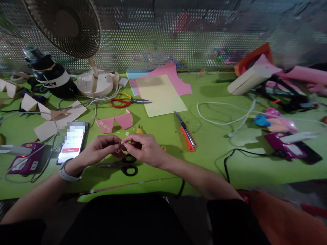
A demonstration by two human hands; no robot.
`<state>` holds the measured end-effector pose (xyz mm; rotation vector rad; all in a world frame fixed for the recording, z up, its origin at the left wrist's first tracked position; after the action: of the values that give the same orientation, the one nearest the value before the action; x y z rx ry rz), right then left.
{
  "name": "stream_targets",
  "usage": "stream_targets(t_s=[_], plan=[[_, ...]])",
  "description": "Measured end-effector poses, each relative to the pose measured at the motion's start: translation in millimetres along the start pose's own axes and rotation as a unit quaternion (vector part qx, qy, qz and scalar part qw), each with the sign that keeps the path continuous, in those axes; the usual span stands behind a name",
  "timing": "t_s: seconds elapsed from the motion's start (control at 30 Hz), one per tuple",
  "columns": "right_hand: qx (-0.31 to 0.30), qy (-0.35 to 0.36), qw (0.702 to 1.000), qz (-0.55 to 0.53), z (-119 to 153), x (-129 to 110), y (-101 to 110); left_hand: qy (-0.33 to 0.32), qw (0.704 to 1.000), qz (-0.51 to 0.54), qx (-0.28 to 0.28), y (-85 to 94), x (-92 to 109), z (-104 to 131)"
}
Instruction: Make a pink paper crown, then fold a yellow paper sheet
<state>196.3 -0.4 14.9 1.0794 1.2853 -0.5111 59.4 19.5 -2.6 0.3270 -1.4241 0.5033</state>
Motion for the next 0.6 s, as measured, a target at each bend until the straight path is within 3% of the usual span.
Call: stream_targets(t_s=[0.1, 0.23, 0.47, 0.6], plan=[[0.026, 0.013, 1.0, 0.004, 2, 1, 2, 0.027, 0.994, 0.1, -0.017, -2.9, -7, -1], [0.049, 0.035, 0.998, 0.035, 4, 1, 4, 0.047, 0.987, 0.15, -0.013, -2.7, -13, -2], [0.063, 0.068, 0.993, 0.069, 4, -1, 2, 0.038, 0.988, 0.147, 0.017, 0.8, -15, -3], [0.033, 0.052, 0.987, 0.146, 5, -4, 15, 0.037, 0.991, 0.128, 0.033, 3.8, -10, -2]])
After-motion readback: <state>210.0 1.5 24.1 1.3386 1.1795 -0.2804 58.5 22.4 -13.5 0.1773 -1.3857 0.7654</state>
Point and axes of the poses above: each hand's wrist, its own z-axis away from the middle knuckle, its own y-axis out of the back of the hand, x = y × z, the point moved 7 cm from there along -z, towards the middle knuckle, and after that the axes turned 14 degrees about -x, right-handed, at the moved point
